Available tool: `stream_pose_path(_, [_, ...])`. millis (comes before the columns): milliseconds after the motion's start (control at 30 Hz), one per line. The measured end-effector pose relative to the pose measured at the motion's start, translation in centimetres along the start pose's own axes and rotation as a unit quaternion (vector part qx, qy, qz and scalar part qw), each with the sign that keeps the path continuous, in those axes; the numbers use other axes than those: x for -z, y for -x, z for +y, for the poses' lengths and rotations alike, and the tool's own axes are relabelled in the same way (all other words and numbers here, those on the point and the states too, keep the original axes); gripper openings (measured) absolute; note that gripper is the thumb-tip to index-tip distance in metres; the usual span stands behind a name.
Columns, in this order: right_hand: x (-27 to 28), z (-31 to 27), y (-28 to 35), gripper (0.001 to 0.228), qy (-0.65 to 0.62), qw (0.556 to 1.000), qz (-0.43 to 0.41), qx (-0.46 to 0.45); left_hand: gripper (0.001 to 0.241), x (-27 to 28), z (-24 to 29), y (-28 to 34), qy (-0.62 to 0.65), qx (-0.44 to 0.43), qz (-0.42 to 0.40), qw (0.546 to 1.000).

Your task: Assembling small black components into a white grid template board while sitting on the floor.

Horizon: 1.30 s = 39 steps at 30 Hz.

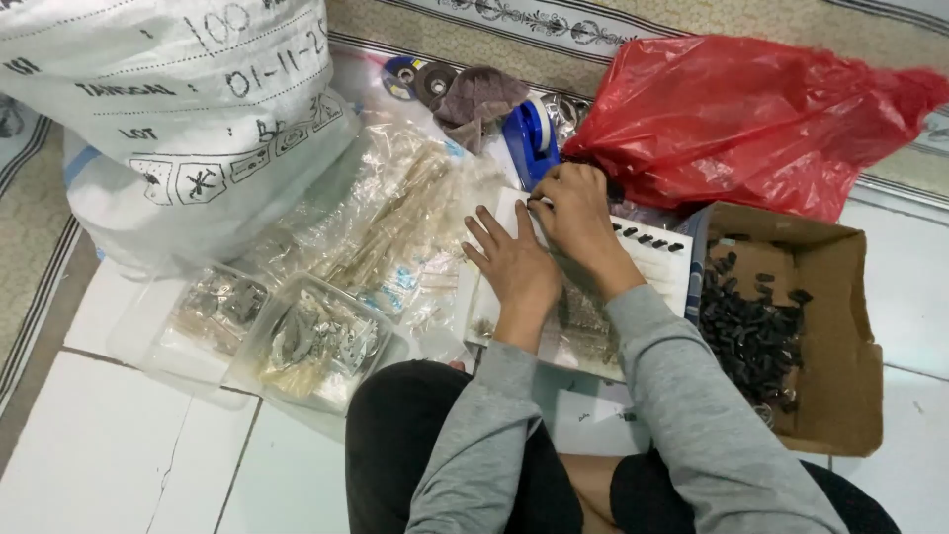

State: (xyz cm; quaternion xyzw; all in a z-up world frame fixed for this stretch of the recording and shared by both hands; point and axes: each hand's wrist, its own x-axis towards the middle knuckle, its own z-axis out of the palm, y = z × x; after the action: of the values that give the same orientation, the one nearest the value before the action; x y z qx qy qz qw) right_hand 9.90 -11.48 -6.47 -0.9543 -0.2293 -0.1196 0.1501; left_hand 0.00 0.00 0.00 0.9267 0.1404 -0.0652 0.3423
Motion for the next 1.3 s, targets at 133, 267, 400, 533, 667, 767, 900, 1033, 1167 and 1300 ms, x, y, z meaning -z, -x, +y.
stream_pose_path(133, [-1.3,1.0,0.5,0.012,0.003,1.0,0.0,0.004,0.064,0.4,0.2,0.1,-0.014,0.012,-0.028,0.999])
stream_pose_path(267, [-0.9,0.7,0.8,0.017,-0.001,1.0,-0.01,-0.007,0.064,0.1,0.4,-0.1,-0.022,0.02,-0.036,0.999])
stream_pose_path(400, [-0.6,0.4,0.9,0.024,-0.014,1.0,-0.008,-0.018,0.065,0.3,0.6,0.0,-0.04,0.021,-0.038,0.998])
stream_pose_path(533, [1.3,-0.4,1.1,0.027,-0.027,0.999,0.001,-0.018,0.069,-0.6,0.1,-0.6,-0.04,0.017,-0.045,0.998])
stream_pose_path(667, [4.5,-1.0,1.6,0.026,-0.063,0.997,0.028,-0.023,0.07,-1.7,-0.4,-1.1,-0.052,0.016,-0.008,0.998])
stream_pose_path(767, [7.1,0.2,3.4,0.025,-0.069,0.996,0.047,-0.032,0.071,-2.4,-0.7,-1.0,-0.076,0.007,0.028,0.997])
stream_pose_path(900, [12.7,1.9,7.4,0.013,-0.074,0.996,0.038,-0.044,0.078,-2.4,0.1,-0.3,-0.087,-0.078,0.173,0.978])
stream_pose_path(1033, [17.7,4.5,14.0,0.01,-0.036,0.994,0.014,-0.101,0.076,-3.7,1.5,2.0,-0.05,-0.202,0.232,0.95])
stream_pose_path(1167, [21.4,6.7,20.2,0.015,-0.04,0.971,-0.086,-0.218,0.042,-5.0,4.7,6.8,0.037,-0.394,0.161,0.904])
stream_pose_path(1300, [20.4,10.6,26.1,0.026,-0.092,0.912,-0.169,-0.362,0.025,-9.0,7.8,11.8,0.017,-0.528,0.014,0.849])
